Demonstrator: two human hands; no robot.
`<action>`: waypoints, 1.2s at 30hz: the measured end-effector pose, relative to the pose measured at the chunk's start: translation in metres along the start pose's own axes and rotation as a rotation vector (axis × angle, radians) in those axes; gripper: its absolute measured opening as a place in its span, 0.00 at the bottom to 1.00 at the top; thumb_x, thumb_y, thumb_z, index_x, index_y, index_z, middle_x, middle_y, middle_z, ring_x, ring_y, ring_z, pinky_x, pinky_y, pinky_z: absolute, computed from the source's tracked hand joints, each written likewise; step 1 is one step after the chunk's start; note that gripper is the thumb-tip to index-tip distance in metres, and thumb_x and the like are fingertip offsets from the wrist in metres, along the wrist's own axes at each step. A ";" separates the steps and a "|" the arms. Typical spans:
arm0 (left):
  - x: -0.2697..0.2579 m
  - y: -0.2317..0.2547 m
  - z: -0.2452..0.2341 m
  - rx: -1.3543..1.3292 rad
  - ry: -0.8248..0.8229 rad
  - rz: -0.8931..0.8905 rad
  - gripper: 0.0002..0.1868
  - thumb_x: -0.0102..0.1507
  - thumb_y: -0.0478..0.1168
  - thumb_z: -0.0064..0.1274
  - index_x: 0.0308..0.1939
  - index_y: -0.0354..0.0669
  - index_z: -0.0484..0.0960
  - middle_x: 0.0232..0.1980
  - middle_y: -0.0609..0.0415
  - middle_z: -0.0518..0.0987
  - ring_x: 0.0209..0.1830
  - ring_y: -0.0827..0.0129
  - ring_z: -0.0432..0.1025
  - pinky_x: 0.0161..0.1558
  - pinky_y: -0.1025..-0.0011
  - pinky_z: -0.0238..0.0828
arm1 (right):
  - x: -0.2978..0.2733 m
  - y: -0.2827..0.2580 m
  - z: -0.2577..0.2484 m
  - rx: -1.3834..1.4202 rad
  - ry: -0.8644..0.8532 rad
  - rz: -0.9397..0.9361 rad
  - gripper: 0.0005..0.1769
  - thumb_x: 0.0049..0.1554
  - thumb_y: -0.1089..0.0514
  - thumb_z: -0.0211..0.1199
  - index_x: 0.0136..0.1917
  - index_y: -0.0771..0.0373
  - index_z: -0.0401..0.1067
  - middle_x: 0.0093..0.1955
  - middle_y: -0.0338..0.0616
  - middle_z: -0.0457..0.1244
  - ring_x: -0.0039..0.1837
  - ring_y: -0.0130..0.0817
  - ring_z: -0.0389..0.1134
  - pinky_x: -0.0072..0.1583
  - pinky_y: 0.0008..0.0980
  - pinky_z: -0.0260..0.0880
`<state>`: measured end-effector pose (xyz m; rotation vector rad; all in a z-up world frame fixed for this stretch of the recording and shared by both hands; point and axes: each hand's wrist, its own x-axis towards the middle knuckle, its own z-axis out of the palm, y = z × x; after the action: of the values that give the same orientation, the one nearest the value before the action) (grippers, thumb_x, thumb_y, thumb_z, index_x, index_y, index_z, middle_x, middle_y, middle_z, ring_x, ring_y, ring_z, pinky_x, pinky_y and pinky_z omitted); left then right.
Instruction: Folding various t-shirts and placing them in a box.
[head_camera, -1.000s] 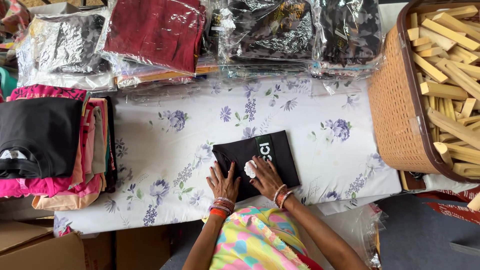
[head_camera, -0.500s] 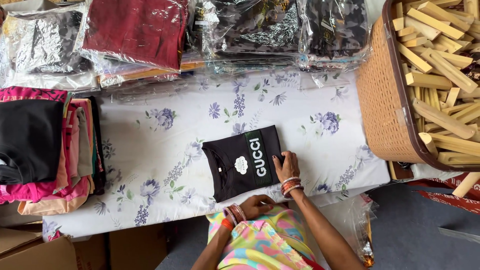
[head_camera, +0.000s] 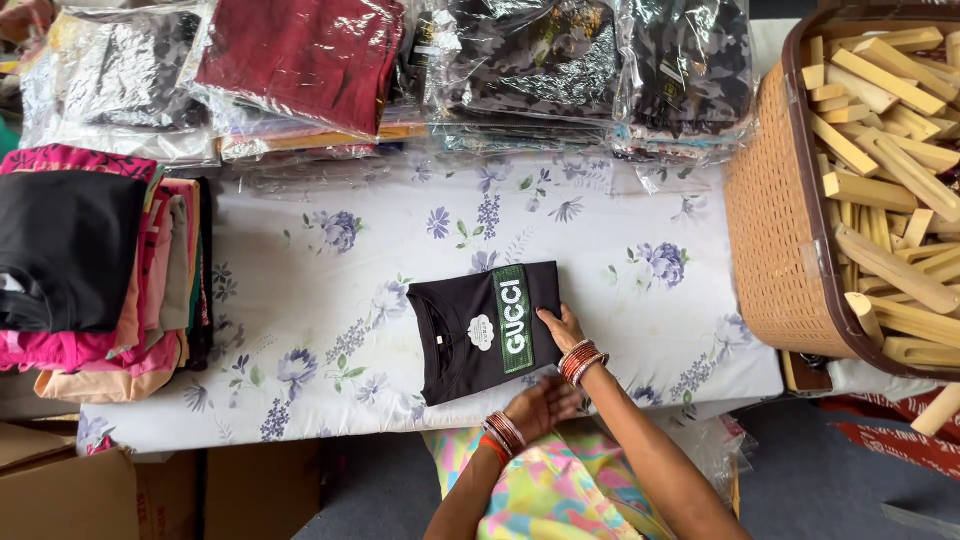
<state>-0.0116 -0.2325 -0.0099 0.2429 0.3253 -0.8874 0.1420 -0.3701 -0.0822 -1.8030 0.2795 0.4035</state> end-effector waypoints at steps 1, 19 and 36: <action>0.006 0.003 -0.008 0.001 0.002 0.010 0.26 0.73 0.52 0.43 0.70 0.43 0.65 0.72 0.47 0.71 0.69 0.56 0.69 0.70 0.57 0.63 | -0.013 -0.027 0.001 0.000 -0.009 -0.006 0.45 0.65 0.47 0.73 0.75 0.76 0.49 0.71 0.60 0.57 0.67 0.40 0.58 0.66 0.40 0.61; -0.042 0.088 0.005 -0.480 -0.036 0.691 0.35 0.68 0.61 0.36 0.68 0.38 0.69 0.68 0.45 0.73 0.65 0.54 0.69 0.67 0.56 0.63 | -0.106 -0.052 -0.053 0.216 -0.136 -0.014 0.24 0.59 0.58 0.60 0.68 0.66 0.67 0.60 0.43 0.68 0.59 0.31 0.67 0.63 0.30 0.66; -0.185 0.160 0.030 -0.350 -0.034 1.090 0.48 0.64 0.74 0.35 0.69 0.36 0.69 0.66 0.42 0.75 0.63 0.54 0.69 0.66 0.58 0.63 | -0.093 -0.165 0.063 0.082 -0.359 -0.087 0.26 0.65 0.56 0.53 0.75 0.59 0.63 0.71 0.38 0.63 0.71 0.26 0.61 0.71 0.30 0.57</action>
<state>0.0116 -0.0124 0.0985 0.0510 0.2569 0.2438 0.1145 -0.2681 0.0866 -1.6213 -0.0331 0.6335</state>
